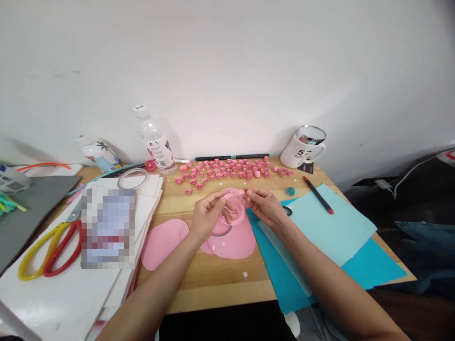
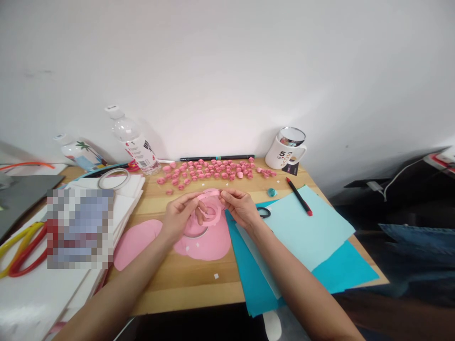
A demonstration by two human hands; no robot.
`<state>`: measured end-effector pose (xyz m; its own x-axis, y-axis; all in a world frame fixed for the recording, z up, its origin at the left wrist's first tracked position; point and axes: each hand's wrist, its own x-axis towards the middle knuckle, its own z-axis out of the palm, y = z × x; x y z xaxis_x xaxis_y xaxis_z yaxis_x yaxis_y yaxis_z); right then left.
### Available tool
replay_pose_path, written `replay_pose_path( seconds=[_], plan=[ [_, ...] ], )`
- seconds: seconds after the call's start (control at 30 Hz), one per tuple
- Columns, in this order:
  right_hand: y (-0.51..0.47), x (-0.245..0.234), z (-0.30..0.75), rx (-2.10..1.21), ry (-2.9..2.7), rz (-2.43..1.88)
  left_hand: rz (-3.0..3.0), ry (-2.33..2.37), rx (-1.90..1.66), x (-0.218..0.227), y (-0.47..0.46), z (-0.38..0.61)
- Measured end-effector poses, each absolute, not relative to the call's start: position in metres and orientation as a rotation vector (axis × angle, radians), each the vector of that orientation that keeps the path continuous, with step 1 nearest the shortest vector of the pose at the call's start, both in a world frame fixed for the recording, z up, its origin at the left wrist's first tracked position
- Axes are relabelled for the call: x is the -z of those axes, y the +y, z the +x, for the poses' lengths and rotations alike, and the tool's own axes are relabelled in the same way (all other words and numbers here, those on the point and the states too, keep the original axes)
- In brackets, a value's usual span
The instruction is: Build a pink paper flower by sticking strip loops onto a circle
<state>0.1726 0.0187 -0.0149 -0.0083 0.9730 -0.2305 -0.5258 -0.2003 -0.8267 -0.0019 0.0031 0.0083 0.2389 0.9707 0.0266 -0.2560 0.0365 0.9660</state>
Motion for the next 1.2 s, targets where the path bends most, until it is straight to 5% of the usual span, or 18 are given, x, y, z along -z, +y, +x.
replay_pose_path(
  seconds=[1.2],
  plan=[
    [0.0235,0.0133,0.1722,-1.480,-0.501,-0.916,1.028,0.918,-1.190,-0.0132,0.0029,0.0002]
  ],
)
